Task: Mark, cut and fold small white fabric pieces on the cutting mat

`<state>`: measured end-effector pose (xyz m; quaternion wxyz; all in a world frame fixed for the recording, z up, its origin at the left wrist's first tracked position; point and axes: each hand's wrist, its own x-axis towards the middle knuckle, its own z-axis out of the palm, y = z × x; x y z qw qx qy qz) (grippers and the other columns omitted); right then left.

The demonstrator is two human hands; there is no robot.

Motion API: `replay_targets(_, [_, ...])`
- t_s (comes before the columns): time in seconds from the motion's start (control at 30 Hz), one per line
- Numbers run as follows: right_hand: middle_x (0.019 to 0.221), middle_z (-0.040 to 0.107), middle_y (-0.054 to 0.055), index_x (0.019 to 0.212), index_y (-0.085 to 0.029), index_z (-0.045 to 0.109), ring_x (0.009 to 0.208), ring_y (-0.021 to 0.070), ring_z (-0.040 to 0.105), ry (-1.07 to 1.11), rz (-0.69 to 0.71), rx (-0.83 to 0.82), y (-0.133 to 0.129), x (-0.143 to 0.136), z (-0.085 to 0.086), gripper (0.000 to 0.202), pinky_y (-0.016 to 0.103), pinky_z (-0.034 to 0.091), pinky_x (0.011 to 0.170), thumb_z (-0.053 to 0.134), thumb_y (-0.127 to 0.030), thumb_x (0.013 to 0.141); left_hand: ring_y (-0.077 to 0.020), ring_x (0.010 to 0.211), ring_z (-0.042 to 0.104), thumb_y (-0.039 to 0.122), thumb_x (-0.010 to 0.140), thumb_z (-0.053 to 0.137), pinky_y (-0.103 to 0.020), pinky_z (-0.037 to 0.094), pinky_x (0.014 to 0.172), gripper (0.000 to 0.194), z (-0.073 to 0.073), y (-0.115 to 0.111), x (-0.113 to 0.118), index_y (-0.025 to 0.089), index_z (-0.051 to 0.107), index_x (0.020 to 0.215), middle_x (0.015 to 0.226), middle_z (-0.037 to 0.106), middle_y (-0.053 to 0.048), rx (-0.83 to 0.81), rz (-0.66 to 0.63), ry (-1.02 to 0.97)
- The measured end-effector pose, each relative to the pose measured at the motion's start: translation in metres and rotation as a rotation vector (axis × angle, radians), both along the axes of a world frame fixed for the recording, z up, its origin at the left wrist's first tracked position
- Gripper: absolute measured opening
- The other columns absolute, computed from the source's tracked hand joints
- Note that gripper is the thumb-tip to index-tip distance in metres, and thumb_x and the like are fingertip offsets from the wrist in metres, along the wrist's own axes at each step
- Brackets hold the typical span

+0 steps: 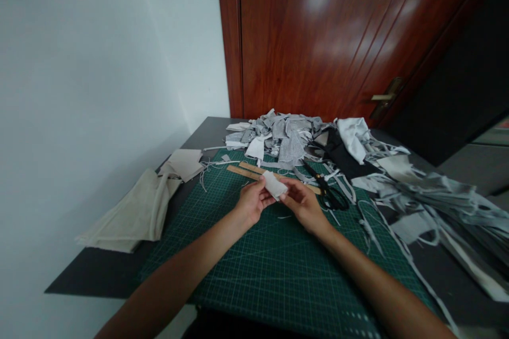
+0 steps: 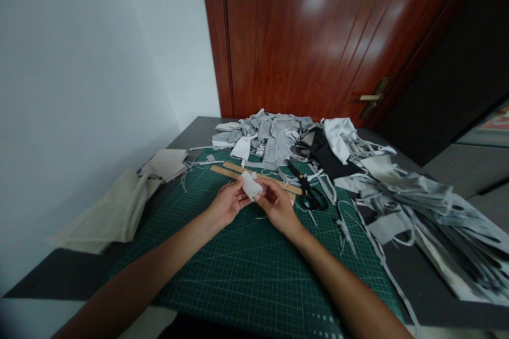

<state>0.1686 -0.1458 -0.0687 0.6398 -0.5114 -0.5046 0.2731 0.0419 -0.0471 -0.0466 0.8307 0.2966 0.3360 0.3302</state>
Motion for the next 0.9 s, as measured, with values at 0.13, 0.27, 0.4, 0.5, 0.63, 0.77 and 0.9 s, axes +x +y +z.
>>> replay_targets(0.13, [0.115, 0.074, 0.008, 0.116, -0.027, 0.069, 0.092, 0.0227, 0.07, -0.03, 0.008, -0.007, 0.002, 0.007, -0.002, 0.037, 0.04, 0.061, 0.083, 0.076, -0.042, 0.084, -0.0185, 0.068, 0.071, 0.025, 0.098, 0.062, -0.03, 0.06, 0.063, 0.017, 0.003, -0.001, 0.0, 0.011, 0.07, 0.092, 0.08, 0.075, -0.011, 0.006, 0.012, -0.009])
replay_targets(0.27, [0.112, 0.075, 0.006, 0.114, -0.027, 0.071, 0.085, 0.0213, 0.07, -0.036, 0.028, 0.001, 0.004, 0.013, -0.003, 0.033, 0.038, 0.061, 0.077, 0.077, -0.04, 0.084, -0.0194, 0.069, 0.072, 0.025, 0.098, 0.064, -0.032, 0.061, 0.064, 0.016, 0.004, -0.001, 0.001, 0.011, 0.069, 0.092, 0.081, 0.075, -0.011, 0.017, 0.02, -0.012])
replay_targets(0.4, [0.112, 0.075, 0.007, 0.125, -0.028, 0.068, 0.091, 0.0228, 0.072, -0.163, 0.14, -0.008, -0.001, 0.019, 0.003, 0.034, 0.042, 0.061, 0.083, 0.068, -0.04, 0.093, -0.0178, 0.066, 0.07, 0.022, 0.1, 0.059, -0.03, 0.059, 0.06, 0.017, 0.006, -0.001, 0.001, 0.011, 0.069, 0.091, 0.08, 0.075, -0.01, 0.015, 0.025, 0.004])
replay_targets(0.5, [0.138, 0.065, 0.011, 0.141, -0.029, 0.059, 0.127, 0.0277, 0.061, -0.464, 0.129, 0.044, -0.01, 0.025, 0.01, 0.048, 0.05, 0.05, 0.108, 0.068, -0.034, 0.094, -0.0148, 0.061, 0.068, 0.021, 0.1, 0.058, -0.024, 0.055, 0.054, 0.019, 0.008, 0.0, 0.0, 0.011, 0.068, 0.087, 0.073, 0.072, -0.007, 0.005, -0.039, 0.069])
replay_targets(0.63, [0.147, 0.059, 0.01, 0.132, -0.031, 0.068, 0.142, 0.0298, 0.048, -0.776, 0.017, 0.115, -0.016, 0.028, 0.014, 0.034, 0.055, 0.036, 0.117, 0.062, -0.026, 0.098, -0.0109, 0.048, 0.058, 0.023, 0.099, 0.06, -0.019, 0.045, 0.043, 0.021, 0.006, 0.0, -0.002, 0.011, 0.068, 0.084, 0.063, 0.065, -0.004, 0.06, -0.242, 0.181])
replay_targets(0.77, [0.117, 0.075, 0.008, 0.11, -0.028, 0.076, 0.115, 0.0273, 0.066, -0.719, -0.031, 0.143, -0.012, 0.019, 0.013, 0.019, 0.047, 0.048, 0.102, 0.059, -0.028, 0.101, -0.0098, 0.045, 0.052, 0.034, 0.096, 0.065, -0.021, 0.045, 0.043, 0.029, 0.0, -0.003, -0.003, 0.011, 0.066, 0.078, 0.059, 0.059, 0.0, 0.191, -0.415, 0.309])
replay_targets(0.9, [0.087, 0.076, 0.006, 0.095, -0.021, 0.074, 0.081, 0.0241, 0.069, -0.418, -0.241, 0.055, -0.004, 0.011, 0.007, 0.019, 0.036, 0.054, 0.075, 0.063, -0.036, 0.096, -0.0175, 0.078, 0.07, 0.046, 0.089, 0.071, -0.028, 0.058, 0.066, 0.034, -0.004, -0.005, -0.001, 0.017, 0.068, 0.106, 0.092, 0.072, -0.005, 0.597, -0.124, 0.207])
